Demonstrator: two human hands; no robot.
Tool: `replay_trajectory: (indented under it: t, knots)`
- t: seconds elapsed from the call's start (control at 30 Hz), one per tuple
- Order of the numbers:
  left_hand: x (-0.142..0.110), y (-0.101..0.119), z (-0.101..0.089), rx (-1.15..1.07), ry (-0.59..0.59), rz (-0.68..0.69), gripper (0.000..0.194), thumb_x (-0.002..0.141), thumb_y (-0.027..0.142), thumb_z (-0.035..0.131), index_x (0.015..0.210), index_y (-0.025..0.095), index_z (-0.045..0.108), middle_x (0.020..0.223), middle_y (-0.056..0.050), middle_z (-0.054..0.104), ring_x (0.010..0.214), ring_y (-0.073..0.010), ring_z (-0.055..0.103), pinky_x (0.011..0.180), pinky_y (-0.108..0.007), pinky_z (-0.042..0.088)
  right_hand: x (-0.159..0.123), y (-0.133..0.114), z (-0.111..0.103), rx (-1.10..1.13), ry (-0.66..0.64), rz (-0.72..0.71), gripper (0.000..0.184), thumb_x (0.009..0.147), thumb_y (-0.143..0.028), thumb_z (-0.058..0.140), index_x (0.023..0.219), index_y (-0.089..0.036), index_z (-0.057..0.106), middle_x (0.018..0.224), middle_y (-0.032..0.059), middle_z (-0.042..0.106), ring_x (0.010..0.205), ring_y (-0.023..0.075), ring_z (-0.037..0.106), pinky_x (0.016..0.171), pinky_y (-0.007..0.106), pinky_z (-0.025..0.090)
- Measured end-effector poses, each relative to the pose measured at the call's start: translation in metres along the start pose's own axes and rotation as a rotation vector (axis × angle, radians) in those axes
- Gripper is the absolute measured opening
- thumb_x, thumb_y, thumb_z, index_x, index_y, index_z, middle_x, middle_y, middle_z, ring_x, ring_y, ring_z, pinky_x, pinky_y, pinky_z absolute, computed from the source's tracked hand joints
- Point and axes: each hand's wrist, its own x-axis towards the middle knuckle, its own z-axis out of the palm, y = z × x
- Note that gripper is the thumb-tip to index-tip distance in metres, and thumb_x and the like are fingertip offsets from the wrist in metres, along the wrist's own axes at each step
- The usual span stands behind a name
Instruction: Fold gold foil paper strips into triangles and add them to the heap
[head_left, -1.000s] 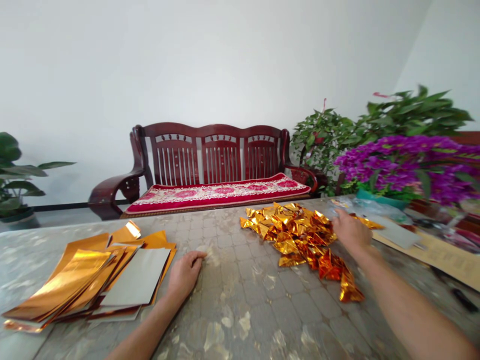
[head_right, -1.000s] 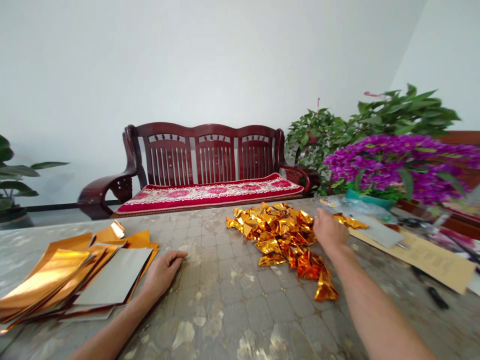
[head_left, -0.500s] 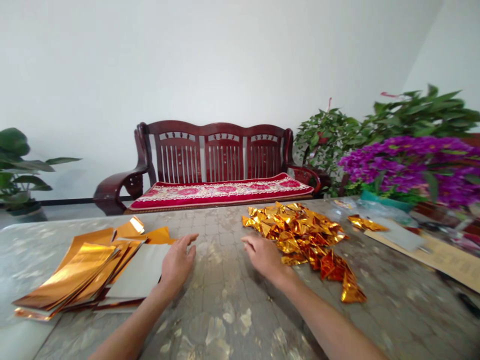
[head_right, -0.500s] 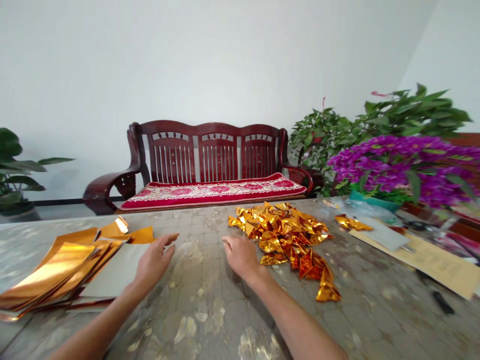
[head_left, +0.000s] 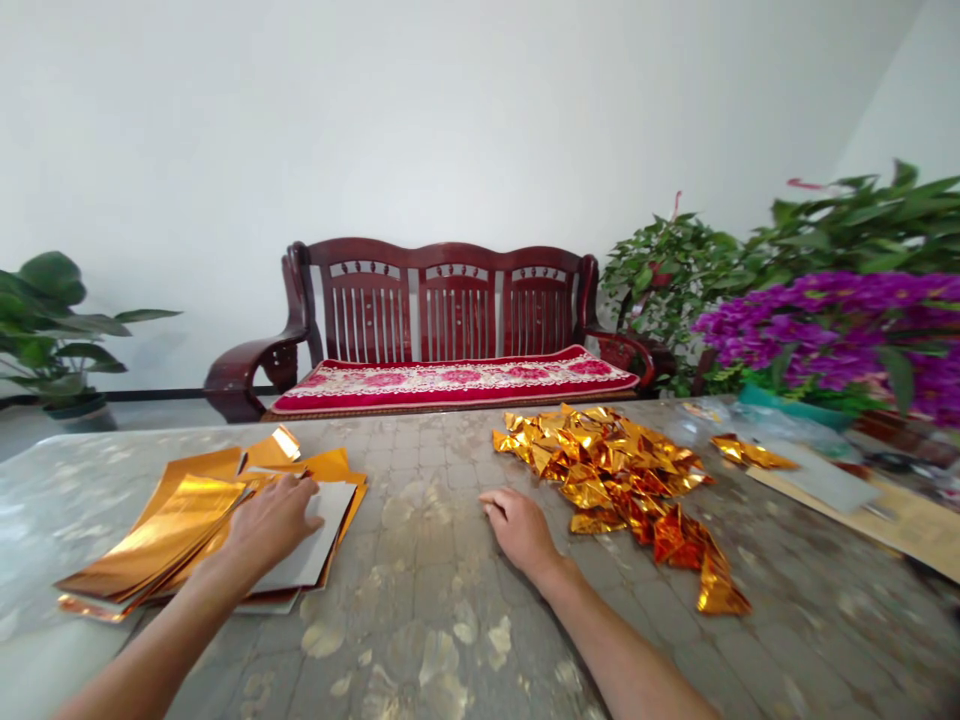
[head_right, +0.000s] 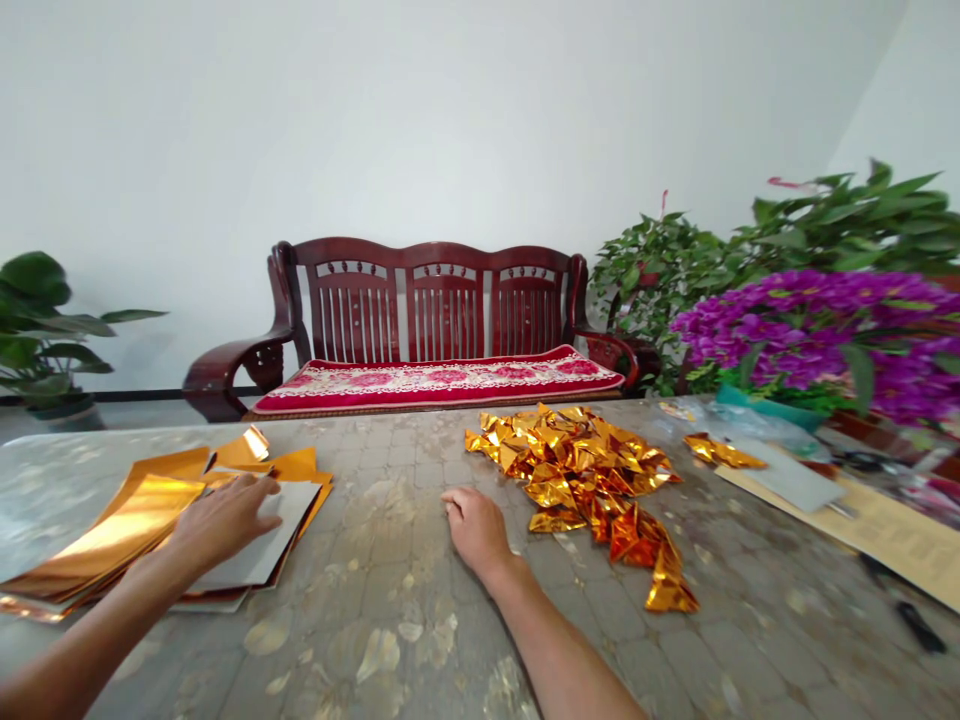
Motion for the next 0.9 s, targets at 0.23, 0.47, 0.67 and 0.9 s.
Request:
replay_trajectory:
  t: [0.23,0.47,0.67,0.9]
  knots:
    - [-0.006,-0.027,0.029,-0.127,-0.046,0.052,0.026,0.083,0.033,0.051,0.101,0.019,0.063,0.108,-0.011,0.066,0.099,-0.026,0.064,0.083,-0.035,0.046,-0.002,-0.006,-0.003,-0.061,-0.027,-0.007,0.029,0.089,-0.018,0.048,0.102,-0.026,0.073,0.106,0.0021,0.072,0.099,0.0172,0.065,0.084,0.025,0.046]
    - [-0.009,-0.011,0.018,-0.104,-0.095,-0.015,0.024,0.087,0.025,0.041,0.086,0.019,0.064,0.096,-0.011,0.07,0.092,-0.0276,0.067,0.072,-0.035,0.045,-0.002,-0.004,-0.003,-0.07,-0.028,-0.023,0.029,0.09,-0.019,0.048,0.102,-0.025,0.073,0.104,0.002,0.072,0.098,0.0175,0.065,0.083,0.025,0.046]
    - [-0.009,0.0,0.015,-0.007,-0.094,-0.03,0.033,0.091,0.022,0.034,0.095,0.014,0.066,0.108,-0.018,0.068,0.101,-0.0323,0.066,0.078,-0.041,0.048,-0.002,-0.003,-0.002,-0.055,-0.025,-0.032,0.028,0.09,-0.019,0.049,0.102,-0.026,0.073,0.103,0.0017,0.072,0.097,0.0168,0.065,0.082,0.024,0.045]
    - [-0.014,-0.003,0.011,-0.01,-0.085,-0.008,0.033,0.094,0.023,0.031,0.094,0.013,0.063,0.099,-0.016,0.069,0.095,-0.0282,0.067,0.077,-0.036,0.046,-0.001,-0.001,-0.002,-0.043,-0.027,-0.043,0.027,0.089,-0.018,0.049,0.1,-0.024,0.073,0.102,0.0026,0.072,0.097,0.018,0.065,0.083,0.026,0.046]
